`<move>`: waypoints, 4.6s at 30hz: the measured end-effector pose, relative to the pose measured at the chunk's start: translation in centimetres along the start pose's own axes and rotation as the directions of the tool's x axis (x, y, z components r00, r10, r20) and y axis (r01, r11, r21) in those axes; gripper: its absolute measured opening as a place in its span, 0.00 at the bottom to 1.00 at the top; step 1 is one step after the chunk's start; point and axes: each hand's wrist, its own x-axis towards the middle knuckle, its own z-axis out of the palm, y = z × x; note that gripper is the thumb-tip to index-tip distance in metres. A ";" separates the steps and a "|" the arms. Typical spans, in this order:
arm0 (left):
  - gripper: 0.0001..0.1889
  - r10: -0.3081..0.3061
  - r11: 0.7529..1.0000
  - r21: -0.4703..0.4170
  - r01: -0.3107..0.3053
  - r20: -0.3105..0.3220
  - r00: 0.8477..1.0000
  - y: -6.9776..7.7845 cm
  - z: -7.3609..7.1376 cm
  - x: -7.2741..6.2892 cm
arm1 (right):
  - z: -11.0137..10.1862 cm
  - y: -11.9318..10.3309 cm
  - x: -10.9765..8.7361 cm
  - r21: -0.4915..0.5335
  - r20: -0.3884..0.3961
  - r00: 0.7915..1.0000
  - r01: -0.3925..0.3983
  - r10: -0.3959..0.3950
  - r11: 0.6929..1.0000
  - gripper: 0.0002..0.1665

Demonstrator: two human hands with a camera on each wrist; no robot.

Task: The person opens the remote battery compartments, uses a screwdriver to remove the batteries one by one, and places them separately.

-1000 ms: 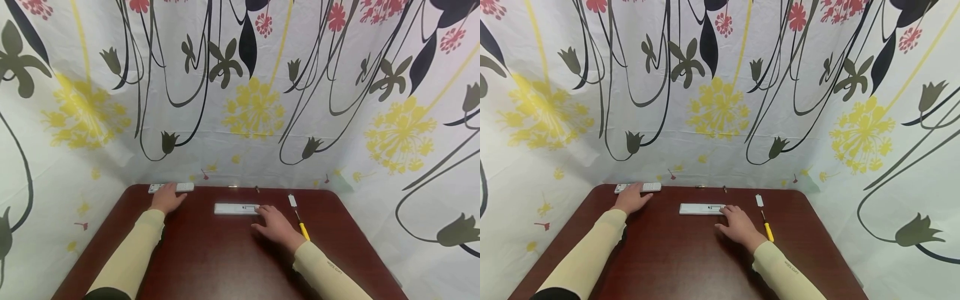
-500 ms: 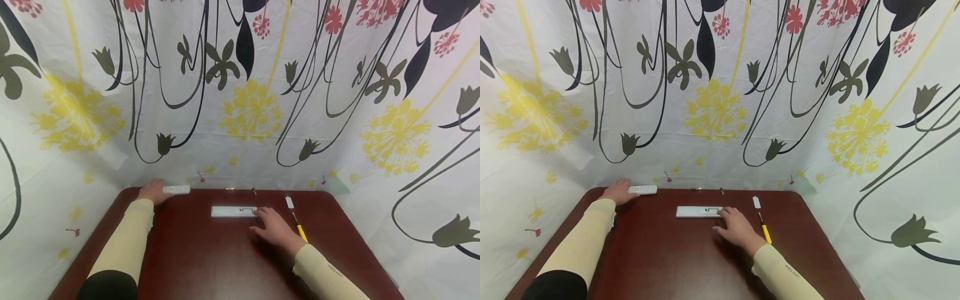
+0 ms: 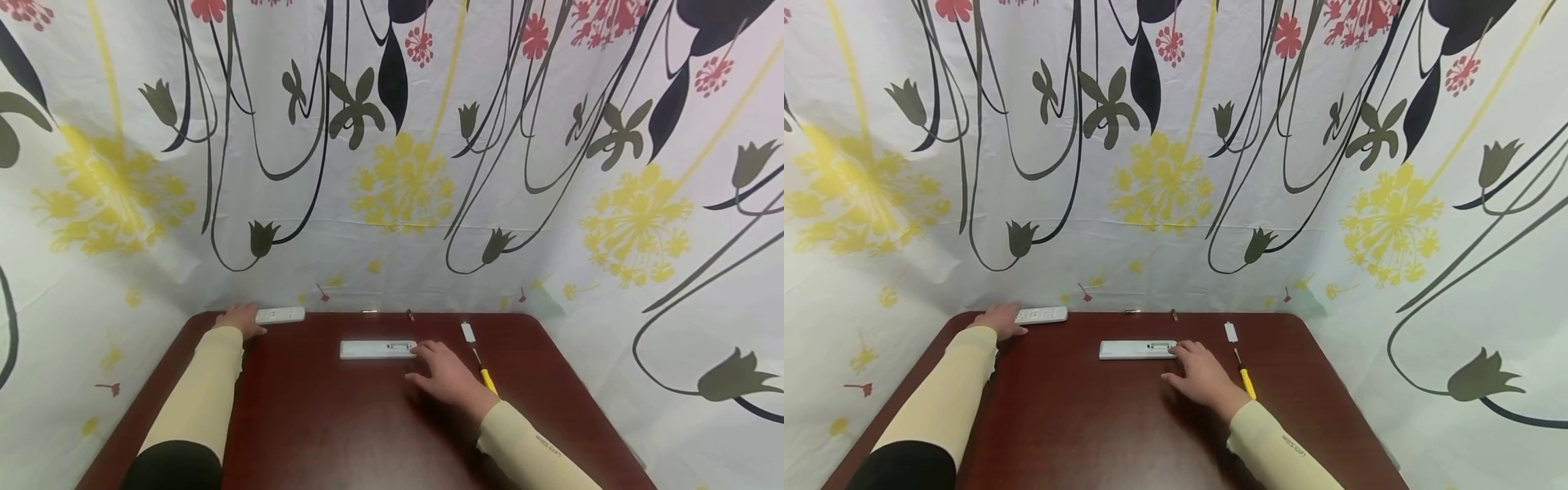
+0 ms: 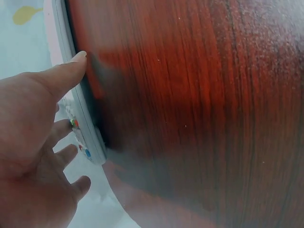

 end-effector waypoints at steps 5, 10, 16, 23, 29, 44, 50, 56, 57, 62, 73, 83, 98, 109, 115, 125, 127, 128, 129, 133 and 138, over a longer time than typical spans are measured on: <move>0.31 0.006 1.000 -0.006 -0.006 0.010 1.000 -0.3 -0.1 0.1 | 0.0 0.0 0.1 -0.008 -0.001 1.000 0.010 -0.010 1.000 0.35; 0.24 -0.003 1.000 -0.011 0.003 0.028 1.000 -0.7 0.0 0.2 | 0.0 0.1 0.1 0.005 0.003 1.000 0.010 -0.010 1.000 0.34; 0.23 -0.001 0.999 -0.054 0.004 0.057 0.998 -1.3 0.0 0.2 | 0.0 0.3 0.0 0.011 0.005 1.000 0.019 -0.019 1.000 0.34; 0.22 0.009 0.987 -0.161 0.012 0.129 0.992 -0.8 -0.4 -0.6 | 0.0 0.4 0.0 0.039 0.011 1.000 0.003 -0.004 0.999 0.33; 0.21 0.027 0.981 -0.193 0.002 0.148 0.989 -0.8 -0.3 -0.9 | 0.1 0.3 0.1 0.040 0.011 1.000 0.007 -0.008 0.999 0.31; 0.25 0.175 0.967 -0.197 -0.162 0.047 0.983 0.2 0.0 -1.4 | 0.1 0.1 -0.1 0.045 0.023 1.000 0.005 -0.006 0.999 0.27; 0.27 0.162 0.956 -0.255 -0.146 0.041 0.986 0.8 0.1 -1.4 | 0.0 0.1 -0.1 0.059 0.031 0.999 0.005 -0.007 0.998 0.24; 0.29 0.176 0.953 -0.251 -0.168 0.007 0.984 1.7 0.0 -1.7 | -0.1 -0.1 -0.2 0.068 0.019 1.000 0.007 -0.008 0.998 0.24; 0.29 0.179 0.953 -0.248 -0.173 0.002 0.984 1.8 0.0 -1.8 | -0.1 -0.1 -0.2 0.068 0.017 1.000 0.005 -0.006 0.998 0.24; 0.24 0.195 0.949 -0.250 -0.192 -0.010 0.981 2.7 0.3 -1.8 | -0.1 -0.1 -0.2 0.062 0.013 1.000 -0.003 0.002 0.998 0.24; 0.26 0.284 0.928 -0.240 -0.286 -0.045 0.958 6.1 1.3 -1.5 | -0.5 -0.5 0.1 0.109 -0.015 1.000 0.017 -0.015 0.994 0.25; 0.24 0.342 0.909 -0.228 -0.348 -0.067 0.937 10.6 1.9 -2.9 | -0.7 -1.0 0.6 0.133 -0.011 1.000 0.016 -0.015 0.991 0.29; 0.28 0.508 0.846 -0.141 -0.514 -0.075 0.858 17.0 3.8 -5.3 | -0.6 -1.7 2.0 0.149 -0.094 0.995 0.031 -0.017 0.988 0.46; 0.30 0.530 0.835 -0.146 -0.531 -0.052 0.847 19.0 4.4 -6.2 | -0.6 -1.9 1.8 0.152 -0.115 0.992 0.063 -0.046 0.986 0.46; 0.31 0.544 0.826 -0.140 -0.546 -0.055 0.837 19.4 4.5 -6.4 | -0.5 -1.9 1.8 0.145 -0.106 0.992 0.089 -0.074 0.985 0.43; 0.31 0.579 0.804 -0.123 -0.582 -0.066 0.813 20.2 4.5 -6.8 | -0.6 -2.4 1.8 0.148 -0.118 0.984 0.147 -0.130 0.978 0.33; 0.30 0.589 0.796 -0.126 -0.592 -0.068 0.806 20.4 4.3 -7.0 | -0.6 -2.5 1.8 0.144 -0.125 0.981 0.167 -0.149 0.975 0.31; 0.30 0.591 0.794 -0.128 -0.594 -0.069 0.804 20.5 4.3 -7.0 | -0.7 -2.6 1.8 0.144 -0.127 0.980 0.172 -0.155 0.974 0.30; 0.30 0.593 0.792 -0.130 -0.597 -0.069 0.802 20.5 4.3 -7.1 | -0.7 -2.7 1.8 0.144 -0.128 0.979 0.174 -0.156 0.974 0.30; 0.30 0.596 0.788 -0.138 -0.600 -0.071 0.800 20.7 4.4 -7.1 | -0.6 -2.7 1.9 0.141 -0.126 0.979 0.178 -0.161 0.974 0.29; 0.31 0.594 0.790 -0.138 -0.598 -0.074 0.801 20.7 4.5 -7.1 | -0.4 -2.5 2.0 0.140 -0.120 0.979 0.182 -0.166 0.973 0.28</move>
